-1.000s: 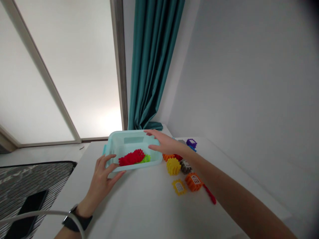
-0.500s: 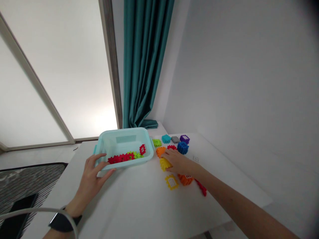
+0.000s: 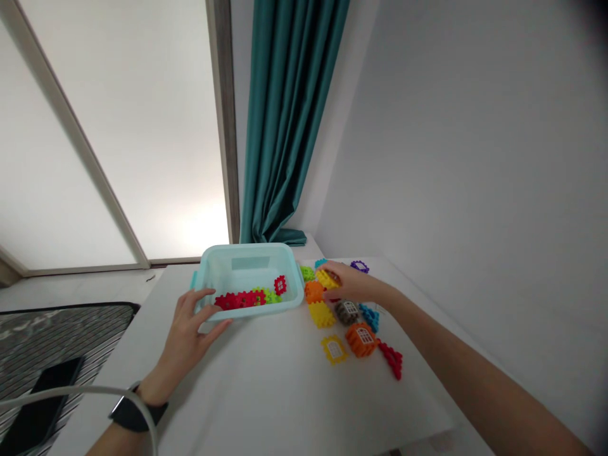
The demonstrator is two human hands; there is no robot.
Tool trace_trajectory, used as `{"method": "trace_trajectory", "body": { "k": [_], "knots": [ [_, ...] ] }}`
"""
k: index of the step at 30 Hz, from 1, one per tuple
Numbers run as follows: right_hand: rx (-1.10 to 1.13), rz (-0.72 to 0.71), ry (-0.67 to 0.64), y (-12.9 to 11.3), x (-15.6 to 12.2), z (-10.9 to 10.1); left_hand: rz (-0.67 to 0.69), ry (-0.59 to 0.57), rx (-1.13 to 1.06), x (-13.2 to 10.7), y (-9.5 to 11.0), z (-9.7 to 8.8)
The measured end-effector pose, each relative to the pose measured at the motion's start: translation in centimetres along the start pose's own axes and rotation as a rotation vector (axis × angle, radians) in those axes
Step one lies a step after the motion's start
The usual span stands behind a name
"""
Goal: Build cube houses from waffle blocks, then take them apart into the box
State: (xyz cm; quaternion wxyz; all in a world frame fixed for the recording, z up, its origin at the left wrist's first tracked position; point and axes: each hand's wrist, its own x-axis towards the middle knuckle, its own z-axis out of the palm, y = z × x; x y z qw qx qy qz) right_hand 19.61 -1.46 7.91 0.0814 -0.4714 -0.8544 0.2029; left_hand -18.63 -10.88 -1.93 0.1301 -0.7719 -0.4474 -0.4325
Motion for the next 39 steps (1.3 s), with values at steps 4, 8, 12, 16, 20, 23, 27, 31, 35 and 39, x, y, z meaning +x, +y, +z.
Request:
{"method": "trace_trajectory", "body": {
  "k": [4, 8, 12, 16, 20, 23, 27, 31, 35, 39],
  "knots": [
    [0.177, -0.151, 0.021, -3.8, 3.1, -1.1, -0.007, -0.007, -0.010, 0.1, 0.2, -0.2],
    [0.159, -0.266, 0.025, -7.2, 6.3, 0.5, -0.007, -0.017, -0.007, 0.0, 0.2, -0.2],
    [0.179, -0.261, 0.029, -5.9, 6.7, 0.6, -0.002, -0.021, -0.002, 0.0, 0.1, -0.1],
    [-0.090, -0.120, 0.074, -1.5, 4.6, 0.4, 0.006, -0.015, -0.006, 0.1, 0.0, -0.1],
    [-0.265, -0.018, -0.064, 1.3, 2.9, 2.3, 0.016, -0.007, 0.000, 0.1, -0.2, -0.1],
    [-0.287, 0.044, -0.105, 2.0, 3.2, 3.8, 0.016, -0.009, 0.007, 0.1, -0.4, -0.1],
    [-0.275, 0.081, -0.123, 2.7, 4.4, 4.6, 0.011, -0.007, 0.010, 0.1, -0.5, -0.2],
    [-0.240, 0.104, -0.129, 3.4, 5.0, 4.8, 0.003, -0.018, 0.008, 0.2, -0.3, -0.3],
    [-0.190, 0.082, -0.135, 3.7, 5.2, 4.8, -0.010, -0.022, -0.010, 0.2, -0.3, -0.4],
    [-0.151, 0.043, -0.140, 4.0, 5.5, 4.7, -0.026, -0.023, -0.024, 0.2, -0.4, -0.3]
  ]
}}
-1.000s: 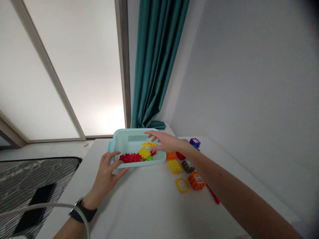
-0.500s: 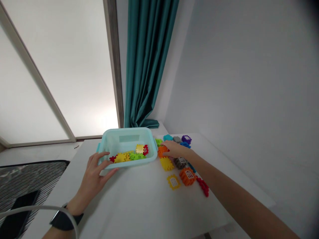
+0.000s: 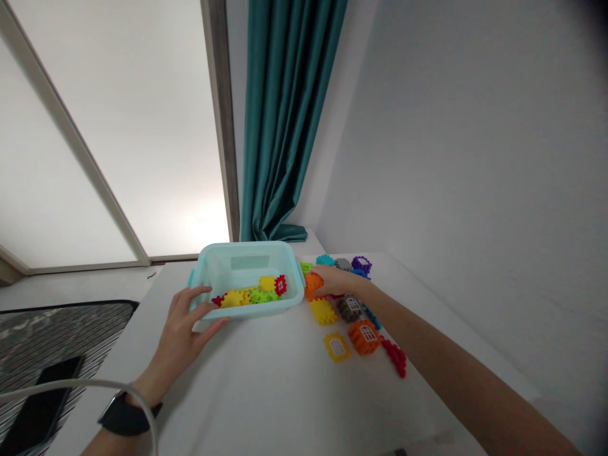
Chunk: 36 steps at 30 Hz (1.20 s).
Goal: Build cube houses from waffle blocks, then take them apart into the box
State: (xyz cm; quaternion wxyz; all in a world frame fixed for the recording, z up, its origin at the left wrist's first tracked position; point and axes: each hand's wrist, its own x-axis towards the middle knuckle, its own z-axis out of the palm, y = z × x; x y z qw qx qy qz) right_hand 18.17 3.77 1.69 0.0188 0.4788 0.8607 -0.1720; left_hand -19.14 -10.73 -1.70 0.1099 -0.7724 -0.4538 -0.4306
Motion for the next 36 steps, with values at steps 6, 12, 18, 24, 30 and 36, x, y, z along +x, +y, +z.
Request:
{"method": "trace_trajectory", "body": {
  "k": [6, 12, 18, 24, 30, 36],
  "knots": [
    [0.083, -0.039, -0.007, -0.1, 0.0, -0.4, 0.004, 0.012, -0.008, -0.1, -0.3, 0.2],
    [0.245, -0.020, 0.051, -0.7, -1.3, -2.5, -0.014, 0.004, -0.009, -0.1, -0.1, 0.1],
    [0.680, -0.042, 0.176, -1.7, -2.3, -4.9, -0.021, 0.004, -0.012, 0.0, -0.2, 0.1],
    [0.801, -0.147, 0.330, -6.4, -0.5, -4.6, -0.008, 0.008, -0.010, 0.0, -0.1, 0.0],
    [0.472, -0.228, 0.324, -9.4, -0.5, -3.4, -0.009, 0.005, -0.013, 0.1, 0.2, -0.2],
    [0.150, -0.062, 0.396, -2.8, -6.5, -1.5, 0.034, 0.023, 0.020, 0.1, 0.4, -0.1]
  ]
}}
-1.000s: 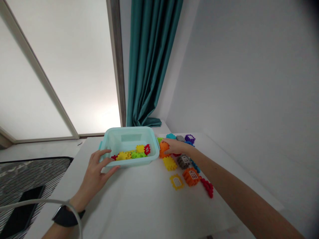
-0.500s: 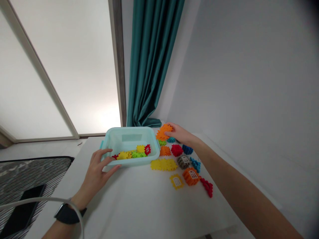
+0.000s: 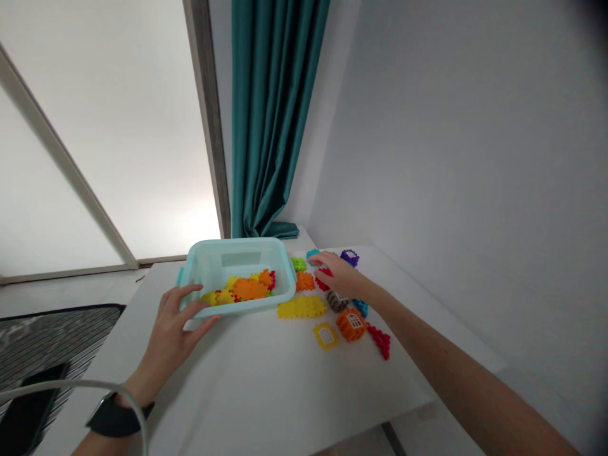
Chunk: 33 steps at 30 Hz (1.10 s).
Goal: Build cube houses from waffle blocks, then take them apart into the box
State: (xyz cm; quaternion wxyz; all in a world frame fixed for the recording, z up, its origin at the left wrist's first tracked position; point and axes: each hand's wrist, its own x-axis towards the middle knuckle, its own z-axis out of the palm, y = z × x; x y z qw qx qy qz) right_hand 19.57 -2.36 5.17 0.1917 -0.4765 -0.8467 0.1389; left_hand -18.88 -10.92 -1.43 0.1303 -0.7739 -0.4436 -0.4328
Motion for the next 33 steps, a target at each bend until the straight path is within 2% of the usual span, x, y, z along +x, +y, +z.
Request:
{"method": "trace_trajectory", "body": {
  "k": [4, 7, 10, 17, 25, 29, 33],
  "knots": [
    [-0.230, 0.238, -0.121, 3.5, -4.2, 0.7, 0.066, 0.026, 0.006, 0.1, 0.4, 0.1],
    [-0.294, 0.365, -0.143, 3.8, -5.2, 2.1, 0.097, 0.031, 0.010, 0.0, 0.6, 0.1],
    [-0.305, 0.428, -0.136, 3.5, -4.9, 3.3, 0.099, 0.015, 0.002, -0.1, 0.4, 0.2],
    [-0.212, 0.443, -0.099, 4.1, -4.5, 4.5, 0.080, -0.102, -0.010, -0.5, -0.7, 0.3],
    [-0.100, 0.413, -0.062, 5.6, -4.6, 3.9, 0.115, -0.120, 0.076, -0.4, -1.3, 0.0],
    [-0.028, 0.390, -0.042, 5.9, -4.8, 3.3, 0.142, -0.086, 0.076, -0.2, -1.2, 0.0],
    [0.066, 0.437, 0.022, 6.1, -5.3, 2.7, 0.133, -0.042, 0.070, -0.2, -1.3, 0.1]
  ]
}}
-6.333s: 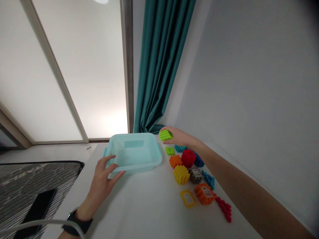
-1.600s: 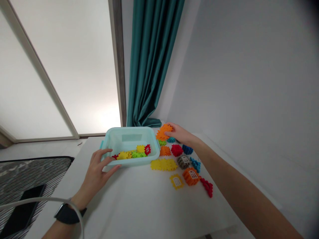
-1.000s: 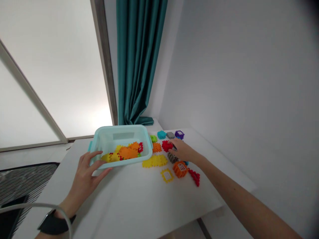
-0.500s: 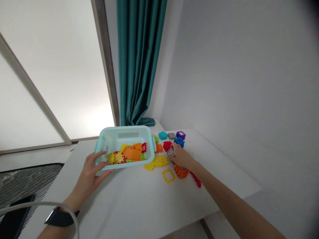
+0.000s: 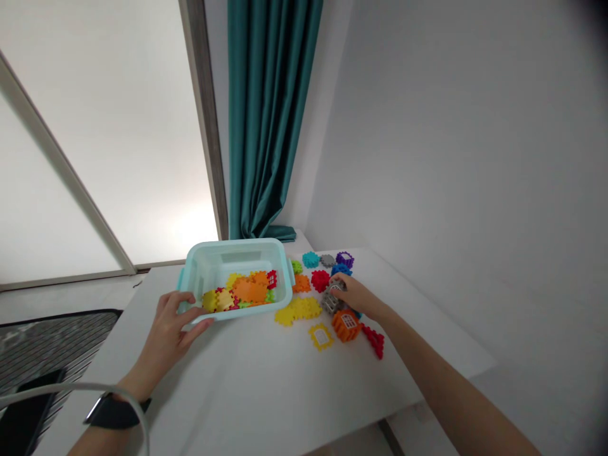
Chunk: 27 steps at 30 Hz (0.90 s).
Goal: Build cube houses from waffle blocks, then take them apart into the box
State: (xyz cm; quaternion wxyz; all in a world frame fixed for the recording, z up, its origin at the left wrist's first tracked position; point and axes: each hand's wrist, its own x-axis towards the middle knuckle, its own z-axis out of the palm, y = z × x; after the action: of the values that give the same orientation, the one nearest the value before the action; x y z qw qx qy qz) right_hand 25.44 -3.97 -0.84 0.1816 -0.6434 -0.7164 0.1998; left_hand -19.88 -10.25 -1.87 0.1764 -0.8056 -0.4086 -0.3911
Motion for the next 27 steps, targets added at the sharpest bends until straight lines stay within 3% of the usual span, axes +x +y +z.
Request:
{"method": "trace_trajectory", "body": {
  "k": [4, 8, 11, 15, 18, 20, 22, 27],
  "knots": [
    [0.235, 0.039, 0.107, -0.2, -0.3, -1.1, 0.001, -0.009, -0.001, -0.1, -0.2, 0.0],
    [0.462, 0.056, 0.137, -3.3, -0.9, -2.1, 0.009, -0.034, -0.001, -0.2, -0.2, -0.1],
    [0.550, -0.117, 0.111, -8.2, -1.4, -1.8, 0.017, -0.047, -0.020, -0.1, 0.0, -0.2],
    [0.442, -0.445, 0.152, -14.9, -0.8, 0.5, 0.011, -0.065, -0.042, -0.1, 0.1, -0.3],
    [0.329, -0.571, 0.210, -17.0, 0.5, 2.4, -0.004, -0.080, -0.050, -0.2, 0.0, -0.4],
    [0.273, -0.597, 0.219, -16.5, 1.0, 3.0, -0.006, -0.092, -0.055, -0.2, 0.0, -0.5],
    [0.222, -0.605, 0.227, -14.4, 1.0, 2.7, -0.004, -0.104, -0.060, -0.1, 0.1, -0.5],
    [0.040, -0.475, 0.199, -5.8, -1.6, 0.1, -0.015, -0.096, -0.056, 0.1, 0.2, -0.5]
  ]
}}
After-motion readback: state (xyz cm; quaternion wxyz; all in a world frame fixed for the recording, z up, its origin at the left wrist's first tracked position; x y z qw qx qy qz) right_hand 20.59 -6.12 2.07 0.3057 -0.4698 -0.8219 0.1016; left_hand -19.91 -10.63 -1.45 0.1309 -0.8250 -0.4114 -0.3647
